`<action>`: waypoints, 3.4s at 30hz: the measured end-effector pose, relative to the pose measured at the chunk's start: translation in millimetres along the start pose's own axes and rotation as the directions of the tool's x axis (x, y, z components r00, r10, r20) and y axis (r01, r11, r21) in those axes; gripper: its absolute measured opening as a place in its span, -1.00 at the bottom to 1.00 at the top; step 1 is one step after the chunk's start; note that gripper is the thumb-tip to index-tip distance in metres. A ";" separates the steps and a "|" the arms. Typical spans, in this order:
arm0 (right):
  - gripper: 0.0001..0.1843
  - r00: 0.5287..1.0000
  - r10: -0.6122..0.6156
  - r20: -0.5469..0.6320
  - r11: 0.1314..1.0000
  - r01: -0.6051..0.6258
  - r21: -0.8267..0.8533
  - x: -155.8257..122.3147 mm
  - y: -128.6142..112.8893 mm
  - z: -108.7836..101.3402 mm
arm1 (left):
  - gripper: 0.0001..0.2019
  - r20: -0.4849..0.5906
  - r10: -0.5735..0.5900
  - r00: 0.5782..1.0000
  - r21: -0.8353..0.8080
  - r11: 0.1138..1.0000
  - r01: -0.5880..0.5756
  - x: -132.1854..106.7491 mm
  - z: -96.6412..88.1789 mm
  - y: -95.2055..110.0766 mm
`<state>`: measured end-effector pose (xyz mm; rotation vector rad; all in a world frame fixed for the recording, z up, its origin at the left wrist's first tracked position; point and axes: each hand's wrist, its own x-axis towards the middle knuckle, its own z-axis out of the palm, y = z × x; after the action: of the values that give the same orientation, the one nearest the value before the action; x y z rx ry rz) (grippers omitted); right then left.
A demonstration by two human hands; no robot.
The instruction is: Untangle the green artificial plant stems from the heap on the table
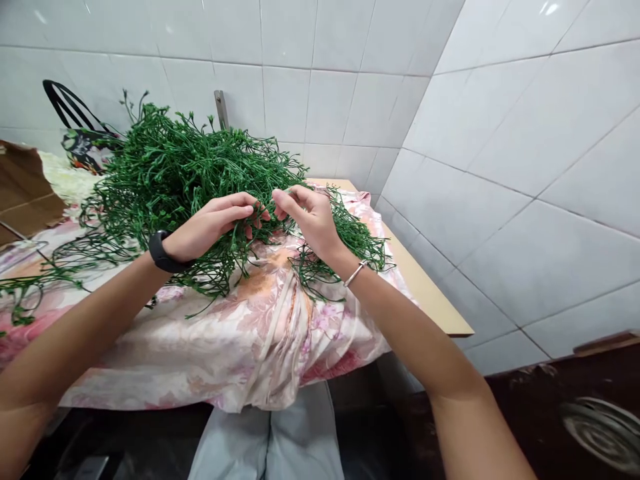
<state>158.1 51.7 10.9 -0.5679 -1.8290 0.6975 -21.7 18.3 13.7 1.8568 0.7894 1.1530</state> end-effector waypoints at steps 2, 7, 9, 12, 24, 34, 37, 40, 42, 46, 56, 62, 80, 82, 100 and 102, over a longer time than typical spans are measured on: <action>-0.72 0.999 0.045 0.016 0.997 -0.046 0.064 0.8 0.9 0.4 | -0.80 -0.012 -0.004 1.000 0.005 1.000 0.004 0.6 -0.8 -2.0; -0.83 0.992 0.127 0.001 0.956 -0.123 0.268 3.3 -1.7 -5.8 | -0.76 -0.035 -0.010 0.999 0.122 0.992 0.014 -0.6 -7.6 3.7; -0.84 0.988 0.156 0.010 0.927 -0.150 0.342 4.6 -4.1 -9.1 | -0.72 -0.071 0.020 0.997 0.168 0.986 -0.008 -1.5 -10.5 6.3; -0.80 0.978 0.202 0.047 0.902 -0.205 0.381 5.7 -5.7 -10.5 | -0.81 -0.140 0.022 0.990 0.198 0.980 0.006 -1.8 -12.5 6.7; -0.83 0.965 -0.107 -0.239 0.993 0.091 -0.080 -12.0 -13.1 6.0 | -0.89 -0.331 -0.147 0.932 -0.023 0.989 0.147 -1.8 -2.5 1.2; -0.73 0.991 0.130 -0.016 0.990 -0.129 0.062 -16.2 -6.5 17.3 | -0.85 -0.092 0.122 0.988 0.166 0.981 -0.105 -6.1 5.2 3.3; -0.74 0.983 0.183 0.001 0.970 -0.181 0.159 -13.7 -6.3 16.5 | -0.83 -0.044 0.137 0.990 0.272 0.955 -0.120 -6.1 3.5 4.0; -0.76 0.973 0.230 0.024 0.944 -0.229 0.236 -11.4 -2.6 15.5 | -0.81 -0.043 0.163 0.986 0.372 0.918 -0.136 -6.3 2.8 4.7; -0.77 0.970 0.241 0.040 0.933 -0.242 0.265 -10.8 -0.6 14.8 | -0.79 -0.059 0.163 0.985 0.359 0.924 -0.132 -6.3 3.2 5.2; -0.80 0.966 0.230 0.118 0.922 -0.255 0.291 -11.3 -1.8 13.5 | -0.74 -0.154 0.136 0.979 0.214 0.972 -0.101 -5.8 4.1 5.7; -0.79 0.953 0.214 0.213 0.928 -0.266 0.259 -10.4 -3.0 7.5 | -0.70 -0.042 0.107 0.993 0.273 0.958 -0.092 -6.0 -8.8 9.9; -0.84 0.963 0.170 0.208 0.932 -0.225 0.284 -5.9 -9.6 0.1 | -0.81 -0.113 0.124 0.986 0.330 0.941 -0.080 -7.2 -11.8 12.4; -0.72 0.865 0.271 0.423 0.944 -0.324 0.058 -4.0 -6.2 -4.4 | -0.86 0.010 0.154 0.988 0.520 0.843 -0.137 -5.7 -7.4 6.1; -0.82 0.872 0.271 0.407 0.956 -0.292 -0.010 -2.4 -5.1 -6.4 | -0.83 0.048 0.150 0.988 0.502 0.851 -0.154 -6.3 -6.4 6.7; -0.88 0.937 0.090 0.338 0.978 -0.019 -0.207 -7.6 -4.6 2.2 | -0.88 -0.119 0.227 0.967 0.641 0.761 -0.099 -4.3 10.3 -1.8; -0.86 0.942 0.085 0.324 0.976 -0.013 -0.216 -8.5 -5.2 2.1 | -0.89 -0.118 0.227 0.967 0.641 0.761 -0.100 -4.4 11.5 -2.1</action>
<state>158.7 41.9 8.3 -0.6678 -2.2295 0.6667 -13.1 12.2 7.0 2.4310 1.2633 1.2888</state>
